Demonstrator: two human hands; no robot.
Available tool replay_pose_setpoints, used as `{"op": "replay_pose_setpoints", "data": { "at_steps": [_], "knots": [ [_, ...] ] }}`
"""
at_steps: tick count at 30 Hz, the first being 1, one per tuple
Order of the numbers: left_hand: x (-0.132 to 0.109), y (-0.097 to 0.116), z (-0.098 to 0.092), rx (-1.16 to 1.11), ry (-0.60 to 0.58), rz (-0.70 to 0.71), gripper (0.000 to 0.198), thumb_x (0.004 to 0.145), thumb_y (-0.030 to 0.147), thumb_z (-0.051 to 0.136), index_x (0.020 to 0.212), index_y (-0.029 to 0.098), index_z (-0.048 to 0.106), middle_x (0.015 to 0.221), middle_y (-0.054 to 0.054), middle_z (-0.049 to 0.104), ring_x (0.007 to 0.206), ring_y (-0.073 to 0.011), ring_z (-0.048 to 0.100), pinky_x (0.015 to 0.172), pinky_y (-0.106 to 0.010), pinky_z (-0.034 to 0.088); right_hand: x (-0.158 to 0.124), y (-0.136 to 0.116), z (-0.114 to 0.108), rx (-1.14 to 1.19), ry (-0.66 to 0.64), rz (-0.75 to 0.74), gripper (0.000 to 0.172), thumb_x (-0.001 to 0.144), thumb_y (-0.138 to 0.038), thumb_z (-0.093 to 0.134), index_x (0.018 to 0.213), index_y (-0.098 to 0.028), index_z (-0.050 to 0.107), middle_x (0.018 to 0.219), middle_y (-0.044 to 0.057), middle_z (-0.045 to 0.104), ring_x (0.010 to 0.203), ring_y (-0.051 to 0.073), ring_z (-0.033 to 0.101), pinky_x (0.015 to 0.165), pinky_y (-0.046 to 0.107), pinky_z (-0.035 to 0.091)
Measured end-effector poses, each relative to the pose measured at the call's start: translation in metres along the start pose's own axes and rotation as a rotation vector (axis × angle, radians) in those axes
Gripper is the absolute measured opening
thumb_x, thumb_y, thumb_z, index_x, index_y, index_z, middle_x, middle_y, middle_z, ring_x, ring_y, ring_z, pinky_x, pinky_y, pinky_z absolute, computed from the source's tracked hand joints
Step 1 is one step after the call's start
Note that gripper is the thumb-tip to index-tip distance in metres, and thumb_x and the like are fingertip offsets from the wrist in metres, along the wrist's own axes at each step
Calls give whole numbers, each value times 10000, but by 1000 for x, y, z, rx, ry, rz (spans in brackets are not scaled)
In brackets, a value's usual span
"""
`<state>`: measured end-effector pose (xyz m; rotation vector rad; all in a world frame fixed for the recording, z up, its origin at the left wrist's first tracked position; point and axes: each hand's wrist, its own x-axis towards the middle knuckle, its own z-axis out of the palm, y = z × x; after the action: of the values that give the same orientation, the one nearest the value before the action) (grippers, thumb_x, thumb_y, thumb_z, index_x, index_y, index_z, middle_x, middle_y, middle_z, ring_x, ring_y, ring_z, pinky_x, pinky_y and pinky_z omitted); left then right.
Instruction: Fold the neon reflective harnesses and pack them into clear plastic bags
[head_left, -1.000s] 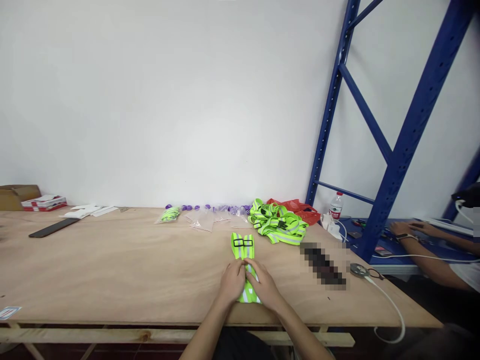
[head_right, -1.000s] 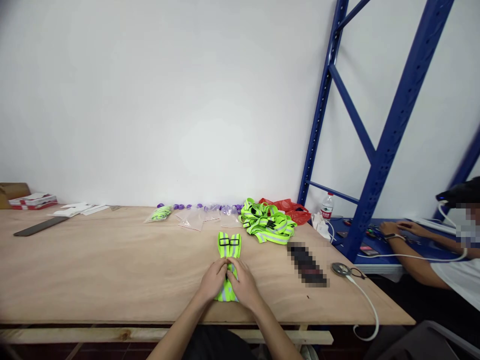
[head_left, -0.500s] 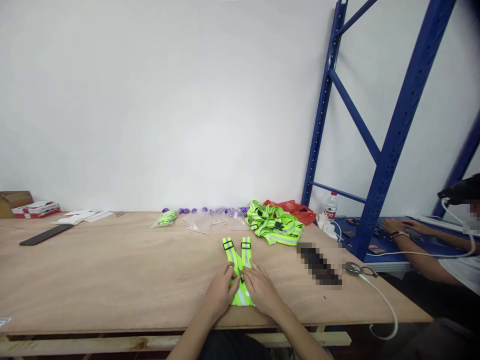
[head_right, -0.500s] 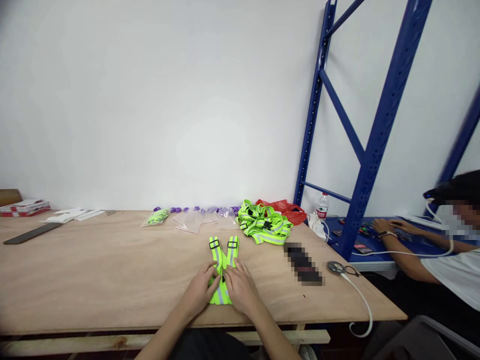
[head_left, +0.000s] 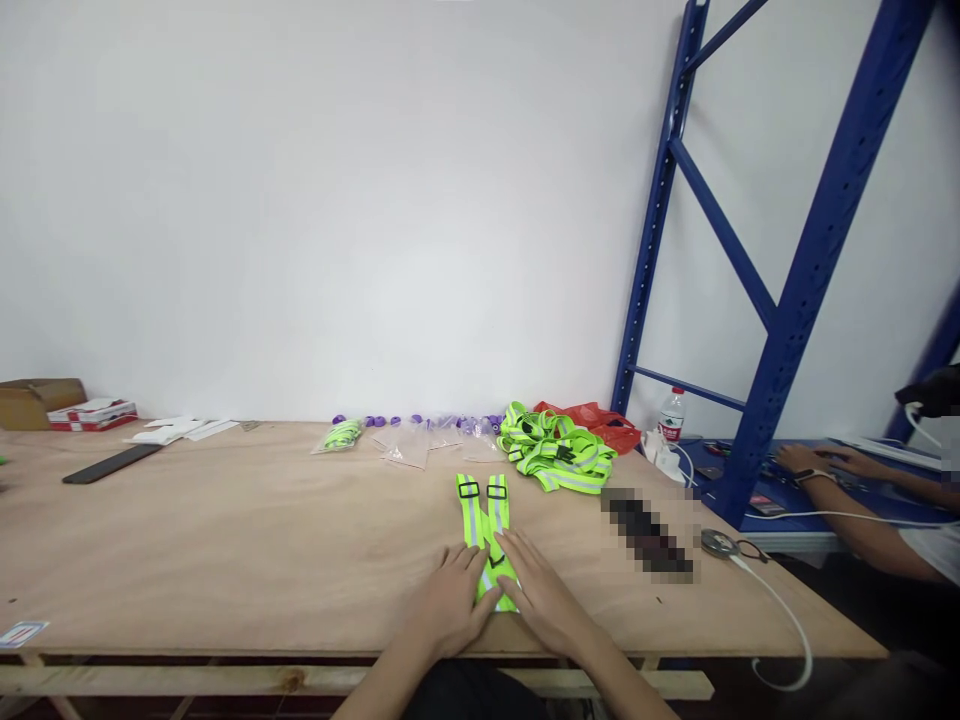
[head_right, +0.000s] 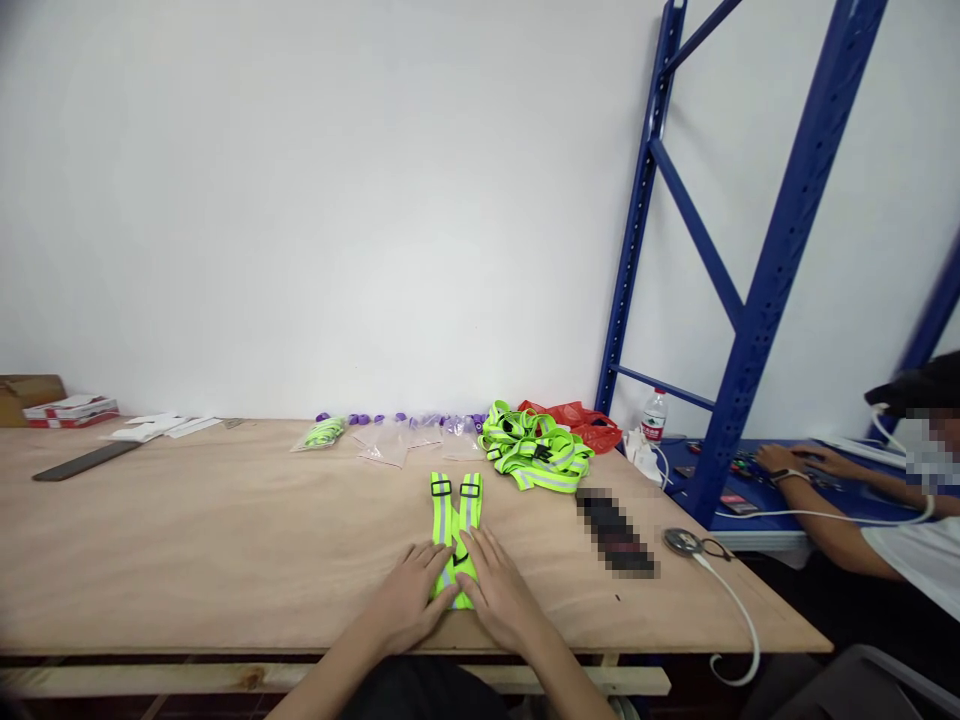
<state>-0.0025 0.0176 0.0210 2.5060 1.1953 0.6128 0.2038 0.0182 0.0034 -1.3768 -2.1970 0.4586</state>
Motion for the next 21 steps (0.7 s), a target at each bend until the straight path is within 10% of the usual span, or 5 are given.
{"op": "replay_pose_setpoints", "data": {
  "at_steps": [4,12,21],
  "knots": [
    [-1,-6,-1,-1,-39,69,811,878,672,496,1501,165,383,1493,-180,460,1412,-367,363,1203,-594,91,-20,1,-5,-11,-50,-14,701,952,-517,468,1552,-200,292,1608,103,275,1492,279,229,1220,484,216],
    [-15,-8,-5,27,-206,52,1048,707,667,700,1532,151,313,1575,-174,329,1467,-368,263,1207,-517,223,-48,7,1,-117,-81,-103,854,811,-543,672,1507,-144,380,1574,196,321,1450,367,307,1176,546,289],
    [-35,9,-11,-90,-145,51,684,882,528,582,1456,214,385,1502,-129,457,1369,-303,424,1152,-447,325,-59,5,5,-81,22,-99,554,900,-506,591,1364,-205,571,1439,144,541,1326,302,510,1116,431,412]
  ]
}}
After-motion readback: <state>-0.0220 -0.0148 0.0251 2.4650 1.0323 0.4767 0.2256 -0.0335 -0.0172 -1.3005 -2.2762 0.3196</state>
